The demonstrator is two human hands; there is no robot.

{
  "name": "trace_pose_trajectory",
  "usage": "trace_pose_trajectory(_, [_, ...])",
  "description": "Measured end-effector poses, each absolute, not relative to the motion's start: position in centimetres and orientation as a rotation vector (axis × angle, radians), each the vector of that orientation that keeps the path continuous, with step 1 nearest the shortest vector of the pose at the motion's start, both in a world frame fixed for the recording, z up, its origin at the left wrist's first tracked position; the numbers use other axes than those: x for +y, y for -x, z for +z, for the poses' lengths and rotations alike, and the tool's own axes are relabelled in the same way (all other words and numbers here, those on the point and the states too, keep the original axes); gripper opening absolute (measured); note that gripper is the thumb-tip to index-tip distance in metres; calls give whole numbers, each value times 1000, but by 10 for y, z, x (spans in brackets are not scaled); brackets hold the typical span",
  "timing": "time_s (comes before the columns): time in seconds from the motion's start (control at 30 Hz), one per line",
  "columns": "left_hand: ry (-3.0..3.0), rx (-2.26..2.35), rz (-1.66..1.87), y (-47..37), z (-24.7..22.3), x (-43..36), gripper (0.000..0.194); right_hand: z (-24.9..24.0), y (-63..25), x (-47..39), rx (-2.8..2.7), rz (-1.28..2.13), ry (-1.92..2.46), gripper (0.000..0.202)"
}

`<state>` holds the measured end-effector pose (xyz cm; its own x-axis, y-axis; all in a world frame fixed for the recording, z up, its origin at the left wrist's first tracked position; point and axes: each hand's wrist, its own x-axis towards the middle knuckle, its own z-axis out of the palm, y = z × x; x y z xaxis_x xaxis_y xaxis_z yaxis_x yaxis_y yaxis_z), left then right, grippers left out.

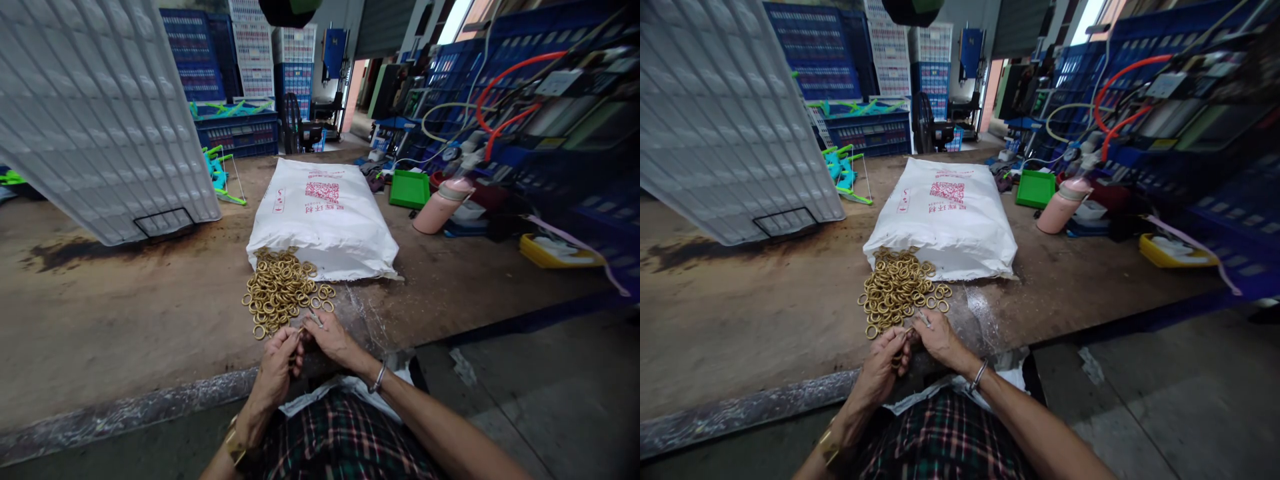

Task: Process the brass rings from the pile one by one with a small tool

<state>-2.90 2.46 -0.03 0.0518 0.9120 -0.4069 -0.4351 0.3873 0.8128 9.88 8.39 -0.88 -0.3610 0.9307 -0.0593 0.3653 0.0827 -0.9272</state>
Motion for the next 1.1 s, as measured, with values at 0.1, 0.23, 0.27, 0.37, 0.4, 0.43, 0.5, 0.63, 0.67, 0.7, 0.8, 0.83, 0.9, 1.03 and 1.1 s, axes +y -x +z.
trace_pose_trajectory(0.1, [-558, 1084, 1139, 29, 0, 24, 36, -11, -102, 81, -1916, 1063, 1353, 18])
trace_pose_trajectory(0.23, [-592, 1114, 1180, 28, 1, 24, 37, -9, -106, 72, -2218, 886, 1367, 12])
trace_pose_trajectory(0.27, [-595, 1120, 1184, 28, 1, 25, 37, -8, -106, 70, -2273, 862, 1373, 12])
trace_pose_trajectory(0.37, [-605, 1128, 1179, 27, 0, 24, 38, -7, -106, 66, -2374, 789, 1406, 13])
trace_pose_trajectory(0.4, [-613, 1132, 1176, 28, -1, 24, 38, -6, -106, 66, -2397, 767, 1418, 14])
trace_pose_trajectory(0.43, [-623, 1141, 1174, 28, -2, 24, 37, -6, -106, 66, -2418, 751, 1429, 15])
trace_pose_trajectory(0.5, [-650, 1166, 1173, 29, -5, 24, 36, -6, -106, 68, -2461, 733, 1442, 17])
trace_pose_trajectory(0.63, [-715, 1202, 1167, 30, -12, 23, 37, -5, -105, 71, -2530, 744, 1433, 18])
trace_pose_trajectory(0.67, [-718, 1205, 1164, 31, -12, 22, 37, -5, -104, 71, -2537, 740, 1437, 19])
trace_pose_trajectory(0.7, [-714, 1207, 1162, 31, -12, 22, 38, -5, -103, 70, -2539, 727, 1449, 20])
trace_pose_trajectory(0.8, [-682, 1208, 1162, 31, -7, 18, 38, -5, -101, 69, -2528, 666, 1501, 22])
trace_pose_trajectory(0.83, [-677, 1201, 1154, 31, -4, 16, 38, -6, -102, 69, -2518, 649, 1513, 23])
trace_pose_trajectory(0.9, [-669, 1167, 1113, 29, 5, 12, 40, -8, -105, 72, -2491, 624, 1535, 23])
trace_pose_trajectory(1.03, [-539, 984, 1061, 25, 21, 9, 38, -11, -123, 85, -2360, 520, 1713, 22])
trace_pose_trajectory(1.1, [-453, 922, 1095, 25, 24, 11, 38, -12, -132, 92, -2228, 442, 1818, 21])
